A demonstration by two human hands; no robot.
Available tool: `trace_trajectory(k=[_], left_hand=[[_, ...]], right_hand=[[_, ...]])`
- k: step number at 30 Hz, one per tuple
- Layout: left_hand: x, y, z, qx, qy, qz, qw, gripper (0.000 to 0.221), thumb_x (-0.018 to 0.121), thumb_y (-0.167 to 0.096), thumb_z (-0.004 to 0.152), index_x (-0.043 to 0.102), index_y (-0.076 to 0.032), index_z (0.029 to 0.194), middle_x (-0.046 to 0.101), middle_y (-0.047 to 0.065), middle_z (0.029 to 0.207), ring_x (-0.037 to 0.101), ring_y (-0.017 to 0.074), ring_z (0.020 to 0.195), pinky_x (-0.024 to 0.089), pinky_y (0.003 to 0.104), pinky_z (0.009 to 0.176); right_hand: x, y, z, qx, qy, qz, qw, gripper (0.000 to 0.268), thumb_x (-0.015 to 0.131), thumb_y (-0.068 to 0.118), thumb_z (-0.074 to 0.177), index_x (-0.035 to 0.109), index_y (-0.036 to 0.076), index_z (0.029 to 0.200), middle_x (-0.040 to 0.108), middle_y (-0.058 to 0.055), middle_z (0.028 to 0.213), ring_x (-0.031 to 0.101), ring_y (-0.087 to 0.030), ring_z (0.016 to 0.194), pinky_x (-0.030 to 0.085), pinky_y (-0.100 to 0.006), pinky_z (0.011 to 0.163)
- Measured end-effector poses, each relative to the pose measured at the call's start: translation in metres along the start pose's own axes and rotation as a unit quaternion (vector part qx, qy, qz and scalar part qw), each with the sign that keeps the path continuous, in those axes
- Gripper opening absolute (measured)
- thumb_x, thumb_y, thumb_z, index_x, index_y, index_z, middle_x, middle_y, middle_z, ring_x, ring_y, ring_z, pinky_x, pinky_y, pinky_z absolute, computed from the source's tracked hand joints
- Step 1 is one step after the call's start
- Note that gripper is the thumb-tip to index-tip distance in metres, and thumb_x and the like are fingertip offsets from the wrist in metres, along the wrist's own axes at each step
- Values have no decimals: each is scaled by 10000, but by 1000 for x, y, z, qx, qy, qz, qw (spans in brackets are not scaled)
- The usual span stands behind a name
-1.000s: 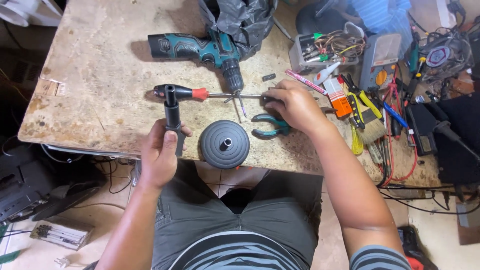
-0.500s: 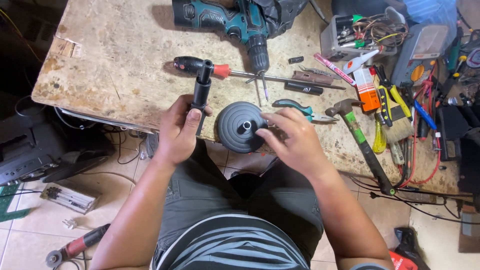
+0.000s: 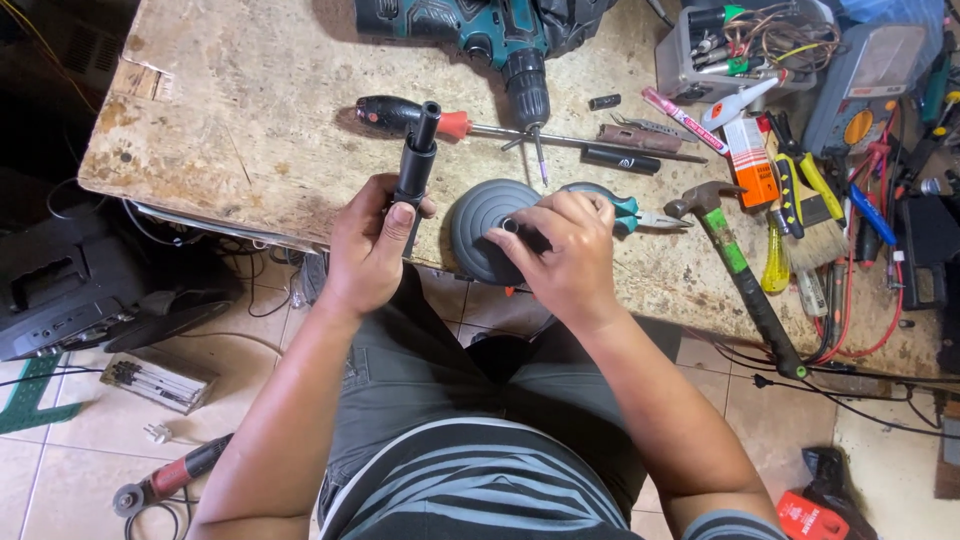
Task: Assembling a plastic mount by connecting a circular base to a support arm on a repair bench.
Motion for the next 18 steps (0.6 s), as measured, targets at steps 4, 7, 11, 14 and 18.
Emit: trace_trajectory(k=[4,7,11,14,18], left_hand=[[-2,1,0,-2,3,-6,1000,284,487,-267,1091,637,-26,1103,725,139,884,607,181,634,539,317,606],[-1,1,-2,-8,-3,-16,1000,303,483,-288,1092,632,-24,1116,724,146,888,607,178,646,555,321,621],[-4,7,-2,-14,-19,-42,999,323,483,-302,1088,640,-22,1128,728,137,895,634,179,691,555,316,653],[-4,7,-1,-17,-18,-52,998,308,477,-279,1091,638,-20,1134,726,141,897,635,181,694,557,312,656],[-3,9,-1,-27,-15,-58,998,299,477,-277,1095,627,-20,1126,719,143,881,614,177,646,536,283,602]], right_hand=[[-1,9,6,-4,-36,-20,999,266,881,326,894,781,81,871,650,-54,782,675,-215,783,449,-416,889],[4,10,2,-24,-61,-33,997,297,888,355,883,753,98,819,629,-30,752,666,-205,753,440,-434,915],[-1,-2,3,59,-32,77,995,291,842,353,926,754,76,904,664,-13,793,698,-197,786,477,-369,864],[-6,-7,5,78,-30,108,991,267,821,325,937,753,67,920,666,-21,807,688,-192,804,481,-363,867],[-14,-12,-2,114,-28,161,980,227,784,275,957,751,51,949,669,-36,833,672,-182,836,489,-353,874]])
Point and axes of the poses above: each hand's wrist, its own z-axis towards the middle knuckle, its own x-axis out of the palm, y = z × x, the point moved 5 cm from there along z, towards the middle knuckle
